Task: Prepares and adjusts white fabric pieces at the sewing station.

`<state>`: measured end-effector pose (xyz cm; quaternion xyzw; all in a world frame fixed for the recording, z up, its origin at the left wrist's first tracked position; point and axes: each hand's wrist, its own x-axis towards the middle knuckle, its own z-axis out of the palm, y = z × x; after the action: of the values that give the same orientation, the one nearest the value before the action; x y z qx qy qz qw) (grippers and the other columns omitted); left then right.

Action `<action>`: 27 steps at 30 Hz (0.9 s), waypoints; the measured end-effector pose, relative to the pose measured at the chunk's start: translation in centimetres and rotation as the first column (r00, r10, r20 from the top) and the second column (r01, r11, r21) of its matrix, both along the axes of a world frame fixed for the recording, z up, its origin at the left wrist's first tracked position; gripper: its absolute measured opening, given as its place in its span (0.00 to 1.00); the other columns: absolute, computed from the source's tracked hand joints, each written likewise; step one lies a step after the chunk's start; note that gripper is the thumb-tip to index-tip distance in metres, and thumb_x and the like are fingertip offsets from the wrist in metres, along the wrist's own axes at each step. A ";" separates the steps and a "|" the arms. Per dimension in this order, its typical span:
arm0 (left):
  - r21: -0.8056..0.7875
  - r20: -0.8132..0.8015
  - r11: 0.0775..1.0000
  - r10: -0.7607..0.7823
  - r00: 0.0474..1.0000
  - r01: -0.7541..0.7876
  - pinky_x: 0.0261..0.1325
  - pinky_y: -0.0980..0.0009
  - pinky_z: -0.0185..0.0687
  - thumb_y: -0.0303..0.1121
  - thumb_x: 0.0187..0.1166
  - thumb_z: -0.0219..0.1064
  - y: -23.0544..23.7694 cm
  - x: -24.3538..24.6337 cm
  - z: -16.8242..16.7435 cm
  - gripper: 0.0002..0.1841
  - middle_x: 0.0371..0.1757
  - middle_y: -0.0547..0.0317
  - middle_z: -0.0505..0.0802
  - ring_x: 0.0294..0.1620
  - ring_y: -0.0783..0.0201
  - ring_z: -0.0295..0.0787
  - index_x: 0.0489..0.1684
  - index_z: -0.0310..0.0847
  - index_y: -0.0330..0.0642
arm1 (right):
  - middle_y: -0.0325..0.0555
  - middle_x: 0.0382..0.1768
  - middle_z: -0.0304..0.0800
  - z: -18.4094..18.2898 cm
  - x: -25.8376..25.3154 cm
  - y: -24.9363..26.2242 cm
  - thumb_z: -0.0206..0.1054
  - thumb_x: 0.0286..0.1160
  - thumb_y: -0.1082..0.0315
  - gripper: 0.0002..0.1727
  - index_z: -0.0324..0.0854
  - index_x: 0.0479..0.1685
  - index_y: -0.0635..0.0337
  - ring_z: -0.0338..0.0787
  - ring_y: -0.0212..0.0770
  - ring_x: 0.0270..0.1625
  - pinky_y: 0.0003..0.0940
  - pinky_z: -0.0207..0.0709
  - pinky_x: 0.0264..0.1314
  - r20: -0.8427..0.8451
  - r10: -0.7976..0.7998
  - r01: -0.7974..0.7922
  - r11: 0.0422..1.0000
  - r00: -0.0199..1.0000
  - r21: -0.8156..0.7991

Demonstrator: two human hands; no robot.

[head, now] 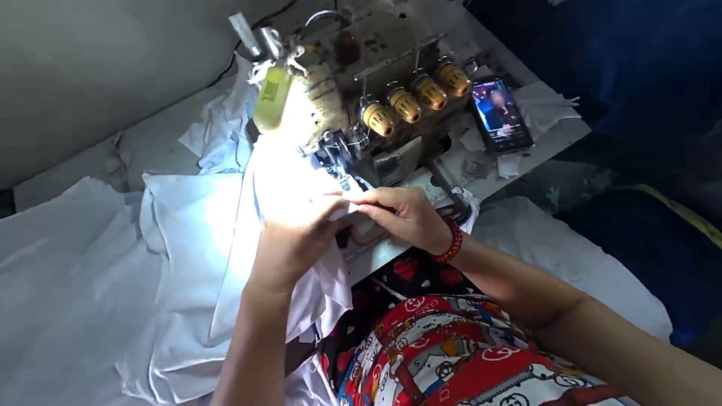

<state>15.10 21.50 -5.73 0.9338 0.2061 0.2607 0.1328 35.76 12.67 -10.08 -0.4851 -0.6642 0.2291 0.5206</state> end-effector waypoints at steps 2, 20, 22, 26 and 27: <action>-0.007 -0.033 1.000 0.012 0.999 -0.013 0.64 0.51 0.84 0.35 0.78 0.65 1.0 -0.2 0.1 0.13 0.60 0.50 0.95 0.63 0.54 0.93 0.52 0.94 0.43 | 0.44 0.38 0.95 -0.1 0.0 -0.2 0.64 0.81 0.71 0.12 0.90 0.54 0.65 0.91 0.29 0.33 0.28 0.88 0.38 -0.007 -0.003 0.003 0.999 1.000 -0.048; -0.099 -0.029 0.776 0.624 0.781 -0.624 0.38 0.59 0.78 0.36 0.78 0.66 -6.3 -3.4 1.1 0.13 0.35 0.45 0.91 0.34 0.56 0.85 0.39 0.89 0.33 | 0.61 0.69 0.86 0.5 -3.0 -2.8 0.60 0.84 0.75 0.14 0.88 0.61 0.63 0.92 0.46 0.60 0.39 0.87 0.57 -0.006 0.333 -0.331 0.939 0.943 0.088; -0.175 0.041 0.799 0.590 0.806 -0.576 0.33 0.78 0.70 0.39 0.77 0.70 -8.8 -2.8 1.1 0.12 0.34 0.56 0.92 0.30 0.74 0.78 0.37 0.91 0.37 | 0.62 0.71 0.84 0.8 -2.9 -2.9 0.59 0.83 0.78 0.17 0.86 0.65 0.64 0.93 0.49 0.62 0.39 0.87 0.55 0.034 0.379 -0.380 0.915 0.925 0.132; -0.237 0.069 0.876 0.447 0.892 -0.421 0.33 0.80 0.69 0.40 0.81 0.65 -9.7 -0.7 0.4 0.14 0.32 0.62 0.92 0.28 0.78 0.77 0.40 0.93 0.40 | 0.52 0.48 0.92 1.2 -0.8 -2.6 0.63 0.84 0.69 0.12 0.87 0.57 0.65 0.91 0.39 0.40 0.34 0.85 0.40 0.101 0.331 -0.338 0.939 0.938 0.065; -0.224 0.038 0.890 0.415 0.909 -0.397 0.32 0.78 0.70 0.42 0.83 0.63 -9.2 -0.3 0.2 0.15 0.31 0.63 0.92 0.26 0.76 0.77 0.41 0.93 0.43 | 0.49 0.41 0.91 1.3 -0.1 -2.5 0.65 0.84 0.67 0.11 0.88 0.52 0.64 0.89 0.37 0.36 0.32 0.83 0.38 0.121 0.288 -0.293 0.956 0.950 0.026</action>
<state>14.83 12.26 -5.48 0.8385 0.4175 0.2988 0.1825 35.67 10.22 -8.77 -0.3829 -0.7623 0.2604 0.4522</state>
